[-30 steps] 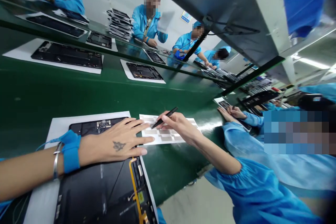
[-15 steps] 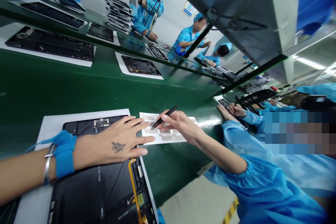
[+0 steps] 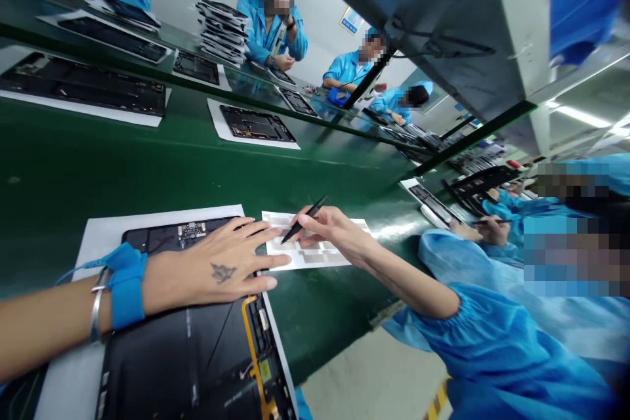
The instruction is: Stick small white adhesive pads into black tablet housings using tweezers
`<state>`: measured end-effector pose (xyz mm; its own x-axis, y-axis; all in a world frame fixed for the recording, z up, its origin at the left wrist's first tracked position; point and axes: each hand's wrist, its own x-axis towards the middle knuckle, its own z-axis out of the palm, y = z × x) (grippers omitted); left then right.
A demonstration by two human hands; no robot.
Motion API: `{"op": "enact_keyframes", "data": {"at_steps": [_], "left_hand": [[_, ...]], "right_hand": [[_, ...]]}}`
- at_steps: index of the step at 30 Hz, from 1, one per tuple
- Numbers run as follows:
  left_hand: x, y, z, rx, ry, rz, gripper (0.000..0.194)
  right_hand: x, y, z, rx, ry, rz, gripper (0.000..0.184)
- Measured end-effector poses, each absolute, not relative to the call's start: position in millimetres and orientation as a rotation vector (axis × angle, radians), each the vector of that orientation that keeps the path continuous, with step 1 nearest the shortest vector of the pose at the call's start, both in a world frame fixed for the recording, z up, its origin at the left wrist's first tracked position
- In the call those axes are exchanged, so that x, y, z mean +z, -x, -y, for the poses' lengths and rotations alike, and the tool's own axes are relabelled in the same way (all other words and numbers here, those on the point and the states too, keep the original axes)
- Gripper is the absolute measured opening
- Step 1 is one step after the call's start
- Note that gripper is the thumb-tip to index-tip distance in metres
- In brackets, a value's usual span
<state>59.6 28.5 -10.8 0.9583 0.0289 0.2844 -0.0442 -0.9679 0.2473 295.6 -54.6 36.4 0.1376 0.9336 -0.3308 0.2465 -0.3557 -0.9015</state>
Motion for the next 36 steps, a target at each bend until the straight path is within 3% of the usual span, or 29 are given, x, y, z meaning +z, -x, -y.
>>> {"op": "enact_keyframes", "data": {"at_steps": [6, 13, 17, 21, 36], "left_hand": [[-4, -55, -28, 0.403, -2.840, -0.009, 0.040], [-1, -54, -24, 0.319, -2.855, 0.000, 0.044], [9, -32, -37, 0.487, -2.932, -0.284, 0.044], [16, 14, -55, 0.469, -3.007, -0.640, 0.037], [-5, 39, -59, 0.567, -2.945, -0.466, 0.037]], "right_hand": [[31, -295, 59, 1.183, 1.718, 1.095, 0.056], [52, -282, 60, 0.965, 1.435, 1.021, 0.045], [57, -268, 48, 0.894, 1.377, 1.065, 0.047], [47, -245, 32, 0.943, 1.355, 1.142, 0.049], [10, -206, -2, 1.106, 1.377, 1.150, 0.053]]}}
